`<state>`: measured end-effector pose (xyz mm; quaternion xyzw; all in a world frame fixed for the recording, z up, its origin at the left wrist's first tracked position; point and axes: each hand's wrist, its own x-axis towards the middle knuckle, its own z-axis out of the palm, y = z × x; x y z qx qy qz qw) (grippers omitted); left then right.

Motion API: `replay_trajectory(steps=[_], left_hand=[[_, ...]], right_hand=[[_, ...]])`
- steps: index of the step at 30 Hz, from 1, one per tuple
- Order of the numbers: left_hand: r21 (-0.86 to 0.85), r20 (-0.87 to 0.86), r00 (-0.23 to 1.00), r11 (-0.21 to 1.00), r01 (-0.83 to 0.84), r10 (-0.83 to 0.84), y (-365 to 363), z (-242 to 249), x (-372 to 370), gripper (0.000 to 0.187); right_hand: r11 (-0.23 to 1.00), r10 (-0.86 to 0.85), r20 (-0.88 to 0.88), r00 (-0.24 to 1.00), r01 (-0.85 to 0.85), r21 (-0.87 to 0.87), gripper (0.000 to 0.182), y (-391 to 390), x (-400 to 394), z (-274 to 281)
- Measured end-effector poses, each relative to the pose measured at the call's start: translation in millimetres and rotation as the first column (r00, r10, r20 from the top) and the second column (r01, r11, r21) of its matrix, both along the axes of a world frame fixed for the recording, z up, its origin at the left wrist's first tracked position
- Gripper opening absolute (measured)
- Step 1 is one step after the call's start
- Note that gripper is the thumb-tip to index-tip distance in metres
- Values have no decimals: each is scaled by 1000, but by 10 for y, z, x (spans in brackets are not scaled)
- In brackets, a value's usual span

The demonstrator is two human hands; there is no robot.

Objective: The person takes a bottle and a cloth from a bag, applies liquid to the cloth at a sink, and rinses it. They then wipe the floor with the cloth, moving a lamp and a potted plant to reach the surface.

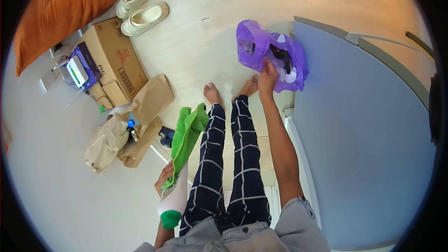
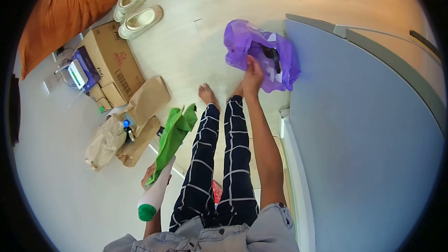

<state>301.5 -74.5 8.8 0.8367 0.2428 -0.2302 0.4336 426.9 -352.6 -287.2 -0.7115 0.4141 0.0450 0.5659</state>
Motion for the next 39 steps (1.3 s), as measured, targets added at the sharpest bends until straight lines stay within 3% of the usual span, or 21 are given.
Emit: replay_trajectory(steps=[2,4,5,7,10,11,13,15,16,17,19,22,25,27,29,31,32,33,35,38,39], left_hand=[[-11,30,1000,1000,7,-7,-26,105,83,26],[-43,85,996,999,20,-16,-61,337,259,27],[-63,114,993,997,35,-28,-82,514,350,27],[-122,189,978,986,110,-86,-149,932,582,30],[-240,253,942,929,282,-221,-263,1623,1013,35],[-257,218,947,922,290,-237,-286,1760,1121,34],[-311,134,954,903,298,-268,-397,2038,1430,33],[-397,-6,957,879,264,-290,-587,2428,1870,34],[-438,-98,946,867,238,-309,-664,2584,2118,36],[-459,-95,945,856,237,-312,-687,2631,2319,48],[-388,-103,911,859,333,-400,-767,2703,2885,52],[-517,127,853,700,493,-507,-1132,2925,3677,51],[-619,62,724,543,568,-687,-1732,3162,4371,48],[-671,165,668,414,615,-725,-2309,3235,4665,46],[-695,173,600,335,636,-781,-2810,3346,4915,46],[-703,113,511,295,647,-852,-3375,3476,5170,47],[-759,148,528,247,603,-836,-3671,3525,5246,47],[-732,180,478,208,649,-860,-3981,3532,5355,47],[-674,227,375,132,726,-899,-4574,3578,5560,46],[-647,250,314,83,758,-916,-5445,3706,5828,39],[-647,260,299,64,760,-918,-5852,3777,5874,38]], right_hand=[[989,-36,31,999,40,-140,28,-57,-195,286],[1000,21,-92,996,-22,-10,31,-30,-411,1036],[990,133,-176,975,-121,78,31,-22,-488,1426],[907,69,-94,993,-23,421,28,147,-597,2193],[827,261,52,964,-252,503,41,387,-317,3343],[835,350,172,921,-390,389,45,449,-228,3538],[783,314,315,896,-432,448,46,549,69,3858],[648,240,245,939,-343,680,47,530,501,4330],[550,291,207,934,-341,762,49,473,731,4487],[480,252,210,945,-311,820,55,392,969,4740],[358,41,147,988,-151,921,61,358,1276,4820],[464,-237,254,938,-121,878,56,191,1722,5026],[586,-291,165,942,39,809,49,-264,2034,5646],[618,-469,230,853,130,776,55,-514,2103,5657],[545,-658,306,688,155,824,59,-773,2156,5713],[744,-558,518,648,114,658,69,-1109,2244,5834],[831,-479,618,624,96,548,76,-1334,2333,5884],[866,-422,549,722,142,479,88,-1574,2435,5901],[872,-468,504,726,284,399,90,-2053,2695,6090],[805,-565,424,708,359,473,86,-2797,3047,5953],[776,-625,459,632,434,459,82,-3117,3161,6105]])
